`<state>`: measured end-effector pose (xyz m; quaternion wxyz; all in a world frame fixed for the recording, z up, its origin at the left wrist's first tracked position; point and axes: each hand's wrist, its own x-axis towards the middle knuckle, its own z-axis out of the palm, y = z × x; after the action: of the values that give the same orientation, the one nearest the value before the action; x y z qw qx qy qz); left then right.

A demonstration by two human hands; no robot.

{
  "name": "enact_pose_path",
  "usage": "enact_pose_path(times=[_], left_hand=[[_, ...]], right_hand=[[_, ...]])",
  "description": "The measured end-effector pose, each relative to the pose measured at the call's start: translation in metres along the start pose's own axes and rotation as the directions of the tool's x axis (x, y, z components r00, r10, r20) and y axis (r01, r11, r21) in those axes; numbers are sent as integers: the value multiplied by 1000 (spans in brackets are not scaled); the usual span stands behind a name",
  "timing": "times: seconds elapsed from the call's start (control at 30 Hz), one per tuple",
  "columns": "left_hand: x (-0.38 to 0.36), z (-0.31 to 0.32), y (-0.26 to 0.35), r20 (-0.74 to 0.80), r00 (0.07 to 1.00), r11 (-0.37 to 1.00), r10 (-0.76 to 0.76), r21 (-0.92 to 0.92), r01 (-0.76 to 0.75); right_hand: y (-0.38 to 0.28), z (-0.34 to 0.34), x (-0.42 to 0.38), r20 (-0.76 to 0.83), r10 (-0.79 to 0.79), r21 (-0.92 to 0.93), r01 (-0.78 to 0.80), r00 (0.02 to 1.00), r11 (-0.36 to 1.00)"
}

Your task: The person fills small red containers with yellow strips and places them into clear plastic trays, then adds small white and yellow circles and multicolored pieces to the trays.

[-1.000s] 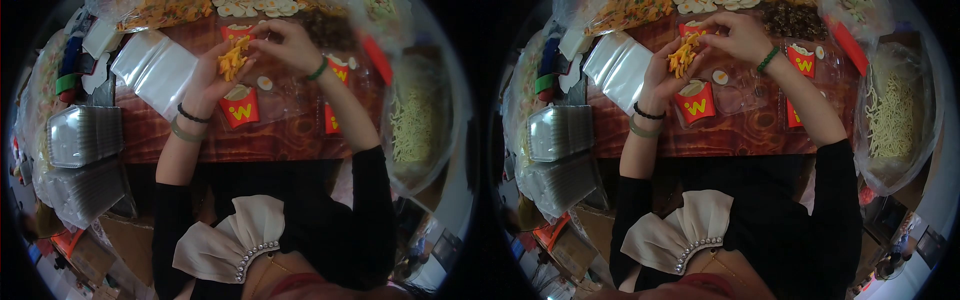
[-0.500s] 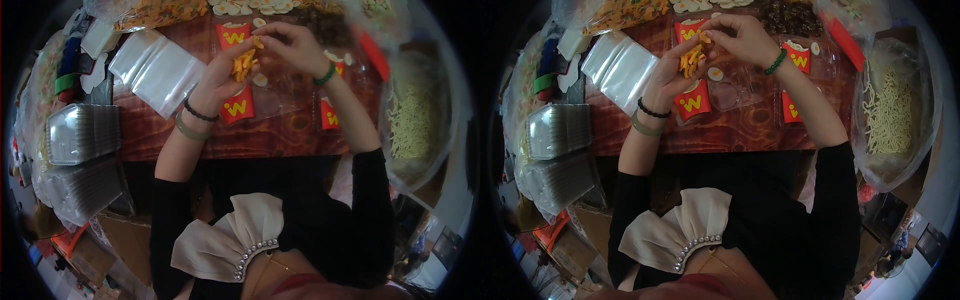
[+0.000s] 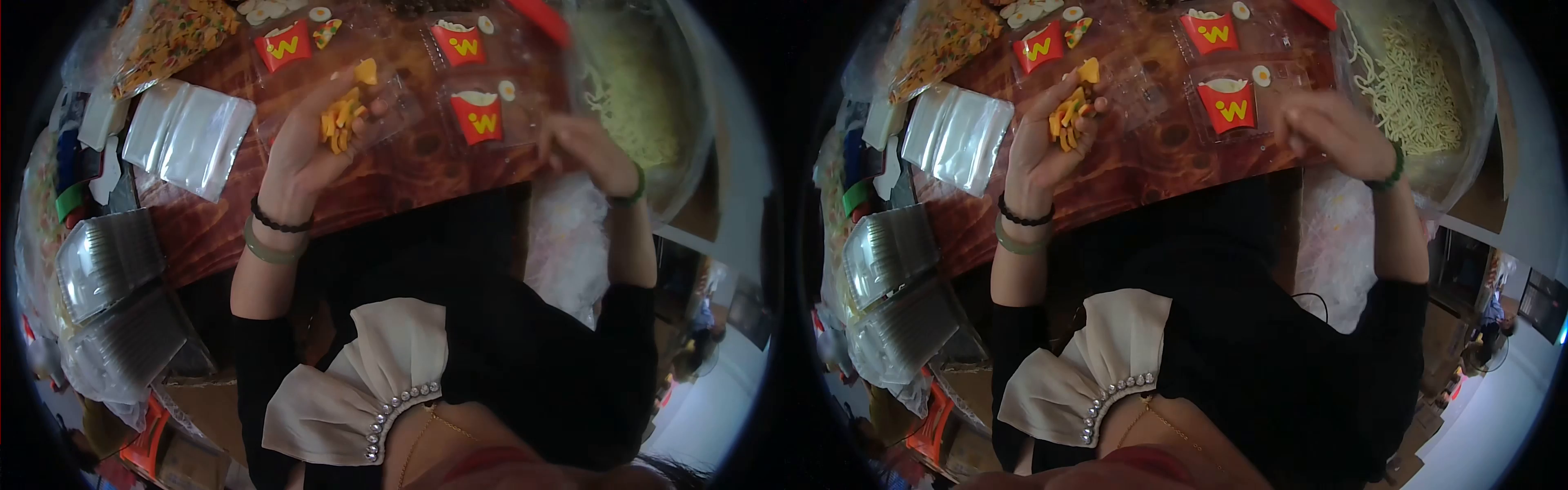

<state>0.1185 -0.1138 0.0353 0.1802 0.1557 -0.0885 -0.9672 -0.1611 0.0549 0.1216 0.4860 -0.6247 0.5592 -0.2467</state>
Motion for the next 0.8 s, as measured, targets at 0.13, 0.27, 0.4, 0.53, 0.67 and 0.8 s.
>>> enact_pose_path(times=[0.13,0.27,0.4,0.53,0.67,0.8], left_hand=[[7,5,-26,-12,1000,998,10,56,-9],[20,9,-51,15,996,995,-90,43,89],[17,15,-53,-12,996,993,-91,73,91],[6,-1,-34,-114,993,996,25,84,-15],[-3,-14,0,-93,985,989,145,44,-141],[-11,-29,33,-115,962,967,249,-18,-252]], right_hand=[[40,25,-64,-22,114,-729,-94,993,679],[0,42,-1,-406,9,-134,-69,914,989],[-2,50,78,-338,-247,-55,243,908,968],[1,45,121,-200,-282,-15,285,938,958],[10,38,182,-308,-452,-234,394,837,889],[39,39,242,-191,-694,-585,487,694,648]])
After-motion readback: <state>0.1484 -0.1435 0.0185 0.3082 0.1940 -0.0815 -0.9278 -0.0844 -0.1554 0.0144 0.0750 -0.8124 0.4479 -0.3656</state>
